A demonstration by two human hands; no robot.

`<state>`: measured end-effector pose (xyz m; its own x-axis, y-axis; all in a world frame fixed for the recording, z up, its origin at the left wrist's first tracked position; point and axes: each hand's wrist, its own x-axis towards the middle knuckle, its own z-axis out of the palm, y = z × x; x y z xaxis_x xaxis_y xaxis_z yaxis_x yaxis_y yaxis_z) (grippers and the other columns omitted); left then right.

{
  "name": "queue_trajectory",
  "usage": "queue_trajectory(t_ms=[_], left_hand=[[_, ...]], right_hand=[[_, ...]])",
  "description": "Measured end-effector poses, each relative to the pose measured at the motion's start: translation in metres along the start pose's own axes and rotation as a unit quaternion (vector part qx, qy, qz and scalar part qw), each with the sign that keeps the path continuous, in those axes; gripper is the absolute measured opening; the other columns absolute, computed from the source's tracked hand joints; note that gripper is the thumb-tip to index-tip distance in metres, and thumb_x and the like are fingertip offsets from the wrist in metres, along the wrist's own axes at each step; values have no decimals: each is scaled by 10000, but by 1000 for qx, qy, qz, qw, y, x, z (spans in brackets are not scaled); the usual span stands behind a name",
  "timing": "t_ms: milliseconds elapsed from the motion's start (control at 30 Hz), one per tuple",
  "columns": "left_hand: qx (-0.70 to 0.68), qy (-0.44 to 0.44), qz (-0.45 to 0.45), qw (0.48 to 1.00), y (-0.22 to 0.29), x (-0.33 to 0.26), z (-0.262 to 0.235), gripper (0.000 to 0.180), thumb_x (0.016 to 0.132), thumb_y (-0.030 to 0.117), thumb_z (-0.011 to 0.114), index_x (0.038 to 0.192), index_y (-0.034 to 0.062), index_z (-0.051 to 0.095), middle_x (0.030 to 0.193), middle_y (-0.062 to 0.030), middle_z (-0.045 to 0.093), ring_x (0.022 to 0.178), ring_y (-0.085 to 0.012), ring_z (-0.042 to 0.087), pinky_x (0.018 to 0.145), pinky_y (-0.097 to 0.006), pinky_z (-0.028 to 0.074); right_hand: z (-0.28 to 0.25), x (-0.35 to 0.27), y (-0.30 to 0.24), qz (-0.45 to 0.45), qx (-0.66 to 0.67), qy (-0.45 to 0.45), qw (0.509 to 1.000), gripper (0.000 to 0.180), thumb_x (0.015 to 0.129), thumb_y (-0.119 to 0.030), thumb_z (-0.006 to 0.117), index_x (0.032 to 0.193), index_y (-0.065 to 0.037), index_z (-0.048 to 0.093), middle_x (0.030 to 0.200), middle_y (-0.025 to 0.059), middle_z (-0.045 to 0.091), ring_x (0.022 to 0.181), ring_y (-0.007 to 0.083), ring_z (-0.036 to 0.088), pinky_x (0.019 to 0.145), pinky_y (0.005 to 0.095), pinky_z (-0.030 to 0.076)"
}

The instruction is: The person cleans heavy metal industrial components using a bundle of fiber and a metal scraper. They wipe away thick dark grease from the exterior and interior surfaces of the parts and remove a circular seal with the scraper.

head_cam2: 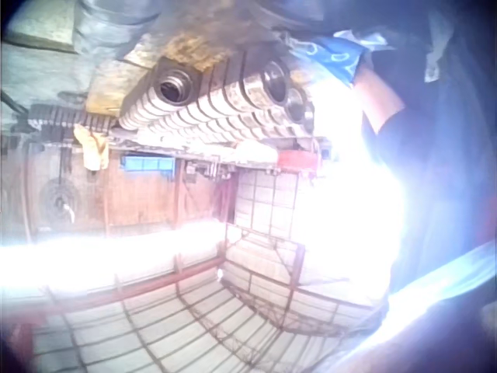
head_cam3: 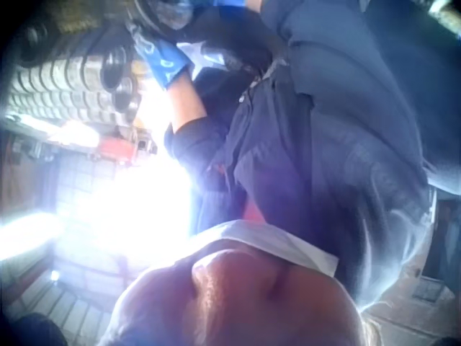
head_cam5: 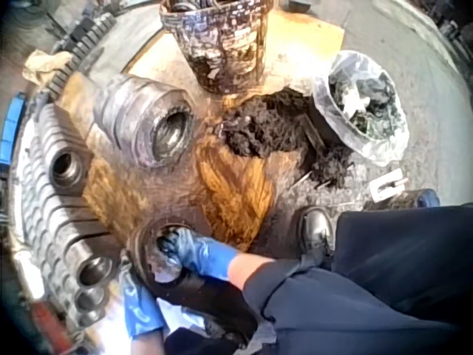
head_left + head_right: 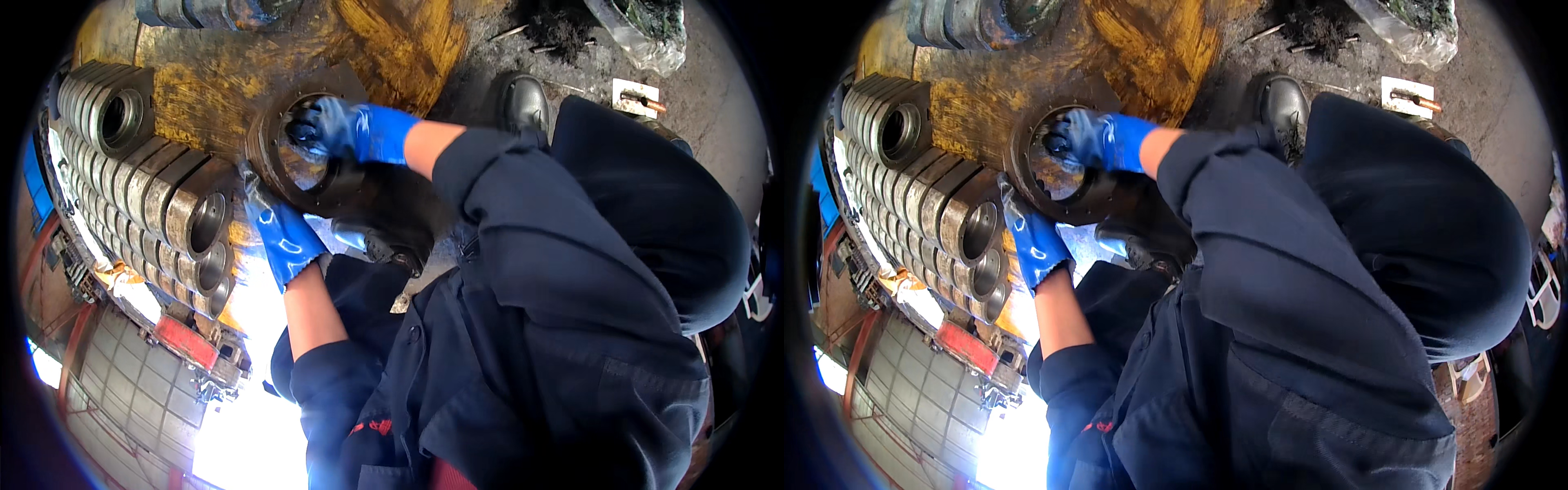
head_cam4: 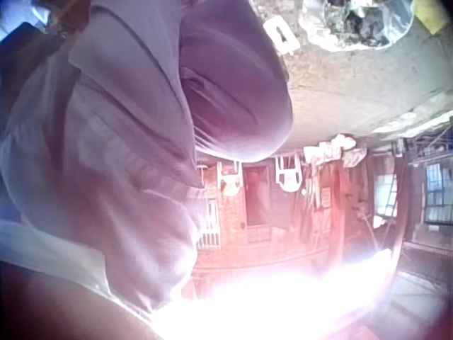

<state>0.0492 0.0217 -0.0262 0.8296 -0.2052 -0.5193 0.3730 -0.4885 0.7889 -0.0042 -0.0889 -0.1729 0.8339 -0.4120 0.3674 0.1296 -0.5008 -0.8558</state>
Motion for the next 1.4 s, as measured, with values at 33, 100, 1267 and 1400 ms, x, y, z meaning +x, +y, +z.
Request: queue_trajectory(t_ms=[33, 100, 1267, 1400], left_hand=[[7, -3, 14, 1000, 4, -1, 3, 565, 932, 521, 364, 1322, 125, 461, 1240, -97, 545, 1129, -233, 498, 958, -377, 380], [33, -15, 39, 999, 10, -7, 8, 546, 941, 497, 365, 1315, 112, 466, 1236, -98, 546, 1123, -226, 500, 955, -367, 385], [55, 20, 63, 996, 35, -47, 38, 511, 1017, 339, 344, 1415, 19, 340, 1372, -124, 444, 1224, -205, 446, 1037, -321, 354], [118, -28, 99, 988, 29, -36, 21, 507, 1011, 336, 362, 1398, 9, 357, 1359, -126, 452, 1218, -213, 450, 1039, -328, 349]], right_hand=[[1, -4, -2, 132, 40, 6, 990, 262, 840, -188, 522, 1040, -56, 629, 961, 107, 644, 880, 305, 614, 756, 401, 481], [3, -8, -8, 114, -187, -89, 972, 223, 805, -182, 553, 982, -98, 660, 899, 77, 670, 830, 297, 640, 685, 403, 496], [-9, 10, -24, 155, 180, -351, 906, 279, 728, -228, 635, 958, -76, 676, 894, 165, 667, 856, 293, 647, 743, 395, 504], [-18, 21, -1, -95, -101, -310, 940, 142, 797, -180, 580, 815, -72, 671, 767, 130, 639, 738, 300, 630, 674, 408, 502]])
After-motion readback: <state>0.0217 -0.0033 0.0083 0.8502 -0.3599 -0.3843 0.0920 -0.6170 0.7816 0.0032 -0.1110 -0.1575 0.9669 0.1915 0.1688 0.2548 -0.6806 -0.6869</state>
